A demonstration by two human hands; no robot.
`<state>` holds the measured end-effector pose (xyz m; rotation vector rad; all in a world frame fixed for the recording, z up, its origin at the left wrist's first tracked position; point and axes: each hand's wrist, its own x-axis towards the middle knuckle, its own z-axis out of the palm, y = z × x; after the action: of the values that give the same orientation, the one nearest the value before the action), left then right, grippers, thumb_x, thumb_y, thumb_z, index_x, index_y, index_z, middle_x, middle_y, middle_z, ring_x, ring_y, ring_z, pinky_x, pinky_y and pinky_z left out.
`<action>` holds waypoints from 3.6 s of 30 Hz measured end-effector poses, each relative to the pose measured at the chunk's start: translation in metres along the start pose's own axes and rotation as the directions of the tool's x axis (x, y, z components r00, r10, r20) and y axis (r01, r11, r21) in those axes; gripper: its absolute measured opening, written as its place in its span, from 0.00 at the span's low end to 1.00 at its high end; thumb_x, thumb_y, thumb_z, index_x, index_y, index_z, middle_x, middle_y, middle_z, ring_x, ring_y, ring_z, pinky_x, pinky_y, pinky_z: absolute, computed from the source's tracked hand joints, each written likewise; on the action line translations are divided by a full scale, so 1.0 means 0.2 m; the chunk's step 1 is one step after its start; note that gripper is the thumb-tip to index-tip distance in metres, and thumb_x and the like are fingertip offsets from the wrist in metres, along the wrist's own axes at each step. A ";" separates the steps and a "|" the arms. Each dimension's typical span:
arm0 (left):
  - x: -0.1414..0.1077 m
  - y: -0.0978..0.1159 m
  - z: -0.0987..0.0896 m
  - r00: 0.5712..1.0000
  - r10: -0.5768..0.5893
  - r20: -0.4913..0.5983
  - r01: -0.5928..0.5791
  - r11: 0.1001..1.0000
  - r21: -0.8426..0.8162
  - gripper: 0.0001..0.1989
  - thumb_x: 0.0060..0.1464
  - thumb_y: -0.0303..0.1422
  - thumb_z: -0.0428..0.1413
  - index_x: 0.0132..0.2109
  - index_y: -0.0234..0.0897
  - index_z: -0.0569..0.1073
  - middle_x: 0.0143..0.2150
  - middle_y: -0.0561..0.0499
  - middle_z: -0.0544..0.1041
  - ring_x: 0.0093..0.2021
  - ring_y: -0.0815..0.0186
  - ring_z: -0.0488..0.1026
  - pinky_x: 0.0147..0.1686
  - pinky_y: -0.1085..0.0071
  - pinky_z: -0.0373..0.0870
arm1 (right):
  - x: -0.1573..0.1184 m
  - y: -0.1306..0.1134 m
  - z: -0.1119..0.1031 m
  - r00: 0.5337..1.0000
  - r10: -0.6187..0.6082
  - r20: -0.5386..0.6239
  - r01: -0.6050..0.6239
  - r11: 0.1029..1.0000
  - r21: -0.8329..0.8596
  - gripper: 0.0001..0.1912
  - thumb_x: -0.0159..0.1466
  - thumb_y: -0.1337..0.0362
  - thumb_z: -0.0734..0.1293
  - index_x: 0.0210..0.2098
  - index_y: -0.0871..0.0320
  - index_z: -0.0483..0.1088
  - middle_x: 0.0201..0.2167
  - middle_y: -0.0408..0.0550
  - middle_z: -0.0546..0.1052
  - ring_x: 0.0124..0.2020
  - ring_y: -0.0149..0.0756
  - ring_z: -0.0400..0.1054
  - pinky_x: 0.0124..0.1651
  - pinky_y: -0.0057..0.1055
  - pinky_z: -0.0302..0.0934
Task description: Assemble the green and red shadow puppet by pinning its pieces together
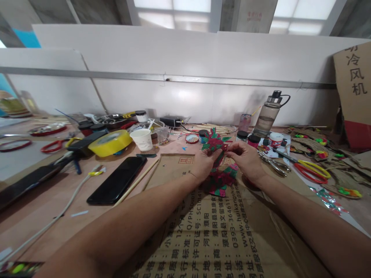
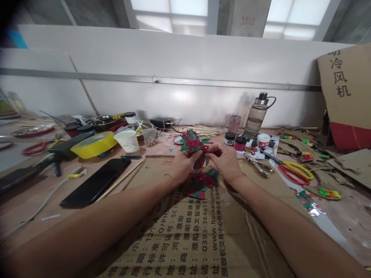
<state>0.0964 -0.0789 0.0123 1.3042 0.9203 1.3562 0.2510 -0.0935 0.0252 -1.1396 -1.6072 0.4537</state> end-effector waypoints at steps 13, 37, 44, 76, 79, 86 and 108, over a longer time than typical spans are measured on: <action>-0.01 0.03 0.00 1.000 -0.023 -0.014 0.024 0.999 0.028 0.08 0.44 0.35 0.63 0.25 0.35 0.77 0.30 0.48 0.81 0.35 0.59 0.76 0.38 0.68 0.71 | 0.01 0.04 0.01 1.000 0.016 -0.006 -0.016 0.998 0.067 0.08 0.52 0.60 0.73 0.27 0.56 0.72 0.26 0.42 0.76 0.29 0.34 0.68 0.35 0.31 0.63; 0.00 0.02 -0.01 0.999 0.035 0.041 -0.039 0.992 0.121 0.08 0.48 0.34 0.60 0.25 0.34 0.76 0.28 0.50 0.79 0.30 0.64 0.73 0.37 0.70 0.69 | 0.02 0.01 0.00 0.995 0.092 0.024 -0.093 0.995 0.035 0.04 0.49 0.66 0.68 0.27 0.56 0.71 0.25 0.42 0.76 0.27 0.34 0.68 0.33 0.31 0.63; 0.00 0.02 -0.01 0.999 0.044 0.012 -0.045 0.989 0.141 0.09 0.47 0.35 0.61 0.25 0.34 0.77 0.26 0.50 0.79 0.31 0.63 0.74 0.36 0.70 0.70 | 0.02 0.01 0.00 0.996 0.076 0.044 -0.076 0.997 -0.002 0.05 0.51 0.64 0.69 0.28 0.57 0.72 0.26 0.43 0.77 0.28 0.34 0.68 0.34 0.31 0.62; -0.01 0.03 0.00 1.000 0.010 0.013 -0.010 0.998 0.054 0.08 0.46 0.34 0.61 0.23 0.35 0.76 0.25 0.51 0.78 0.30 0.65 0.73 0.35 0.71 0.70 | 0.01 -0.01 0.00 0.997 0.053 0.060 -0.050 0.997 -0.051 0.03 0.52 0.66 0.67 0.28 0.58 0.73 0.26 0.43 0.76 0.29 0.33 0.68 0.35 0.30 0.62; -0.01 0.03 0.00 1.000 0.018 0.014 -0.019 0.998 0.059 0.08 0.45 0.34 0.61 0.24 0.35 0.77 0.26 0.50 0.78 0.31 0.63 0.73 0.35 0.71 0.70 | 0.01 0.00 0.00 0.996 0.067 0.059 -0.066 0.998 -0.022 0.04 0.51 0.67 0.67 0.28 0.57 0.72 0.26 0.43 0.76 0.29 0.33 0.68 0.35 0.31 0.63; -0.03 0.04 0.01 0.999 0.013 0.034 -0.014 0.999 0.034 0.07 0.44 0.35 0.63 0.25 0.36 0.78 0.25 0.50 0.79 0.34 0.59 0.75 0.35 0.69 0.71 | 0.02 0.02 0.00 0.995 0.085 0.046 -0.086 0.996 0.014 0.04 0.50 0.67 0.66 0.28 0.56 0.70 0.25 0.43 0.75 0.28 0.35 0.69 0.35 0.33 0.65; 0.04 -0.05 0.00 0.982 -0.039 0.184 0.067 0.987 -0.148 0.18 0.38 0.40 0.67 0.35 0.33 0.79 0.32 0.47 0.80 0.32 0.63 0.75 0.34 0.68 0.72 | 0.03 0.01 -0.01 0.956 0.254 0.148 -0.282 0.936 0.212 0.23 0.50 0.44 0.72 0.24 0.56 0.64 0.18 0.37 0.64 0.19 0.28 0.57 0.22 0.27 0.52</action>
<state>0.0993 -0.0688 0.0053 1.2528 0.7078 1.2205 0.2534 -0.0871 0.0269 -1.1742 -1.4569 0.8802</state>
